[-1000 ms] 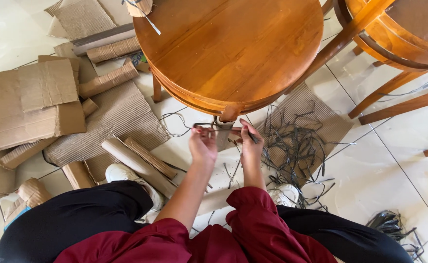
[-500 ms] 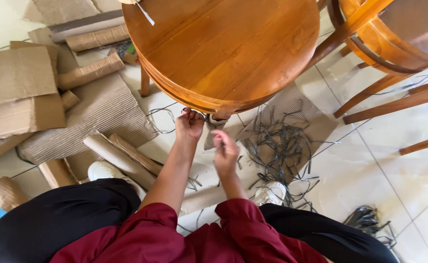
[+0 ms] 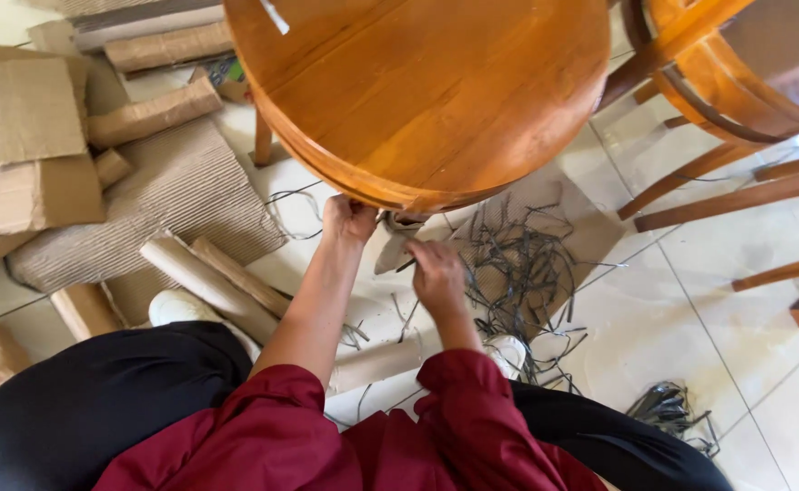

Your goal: The person unwraps wooden stools and uses scissors to cut the plastic straps binding the legs and cardboard padding.

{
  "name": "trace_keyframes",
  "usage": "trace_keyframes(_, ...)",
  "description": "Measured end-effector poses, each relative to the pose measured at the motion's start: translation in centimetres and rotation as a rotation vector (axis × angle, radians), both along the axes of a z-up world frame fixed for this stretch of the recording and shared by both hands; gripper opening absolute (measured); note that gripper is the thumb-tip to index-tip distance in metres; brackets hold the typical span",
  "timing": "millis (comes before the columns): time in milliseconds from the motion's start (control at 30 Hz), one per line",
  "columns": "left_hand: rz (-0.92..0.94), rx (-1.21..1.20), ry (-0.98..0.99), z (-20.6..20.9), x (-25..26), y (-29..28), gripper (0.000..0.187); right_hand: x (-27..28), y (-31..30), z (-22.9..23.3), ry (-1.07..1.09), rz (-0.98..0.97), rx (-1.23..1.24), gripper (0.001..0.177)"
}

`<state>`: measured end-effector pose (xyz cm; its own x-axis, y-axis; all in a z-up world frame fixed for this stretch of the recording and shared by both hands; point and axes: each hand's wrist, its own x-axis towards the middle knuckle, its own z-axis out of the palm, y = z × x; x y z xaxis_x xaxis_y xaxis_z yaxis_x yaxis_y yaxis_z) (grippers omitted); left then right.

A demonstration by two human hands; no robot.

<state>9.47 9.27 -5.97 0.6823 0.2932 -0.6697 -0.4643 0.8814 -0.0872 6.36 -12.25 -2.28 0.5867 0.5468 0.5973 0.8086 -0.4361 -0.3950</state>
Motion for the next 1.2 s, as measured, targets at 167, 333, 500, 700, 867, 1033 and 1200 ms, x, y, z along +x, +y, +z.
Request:
trace_keyframes(167,0.023,0.093,0.023,-2.6,-0.1,-0.1,0.019,-0.4,1.7,5.6,0.096,0.055,0.026,0.043)
trace_keyframes(333,-0.036,0.515,0.174,3.9,-4.7,-2.1,0.009,-0.3,2.2,4.4,0.115,0.056,0.097,0.048)
trace_keyframes(500,-0.327,0.682,0.057,5.6,-7.5,-4.9,0.026,0.3,1.8,2.0,0.119,0.034,0.110,0.052)
trace_keyframes(700,-0.290,0.975,0.124,4.6,-7.1,-5.5,0.008,-0.5,2.2,3.1,0.158,0.032,0.153,0.053)
trace_keyframes(867,-0.220,1.048,-0.014,3.6,-7.1,-6.1,0.009,-0.3,1.8,3.1,0.130,0.009,0.087,0.049)
trace_keyframes(1033,-0.416,1.676,0.165,4.8,-8.4,-2.6,0.021,0.8,0.5,2.8,0.320,0.029,0.051,0.049)
trace_keyframes(1200,-0.406,2.098,0.284,5.0,-8.9,-1.9,0.011,0.9,-0.3,10.7,0.820,0.149,0.124,0.029)
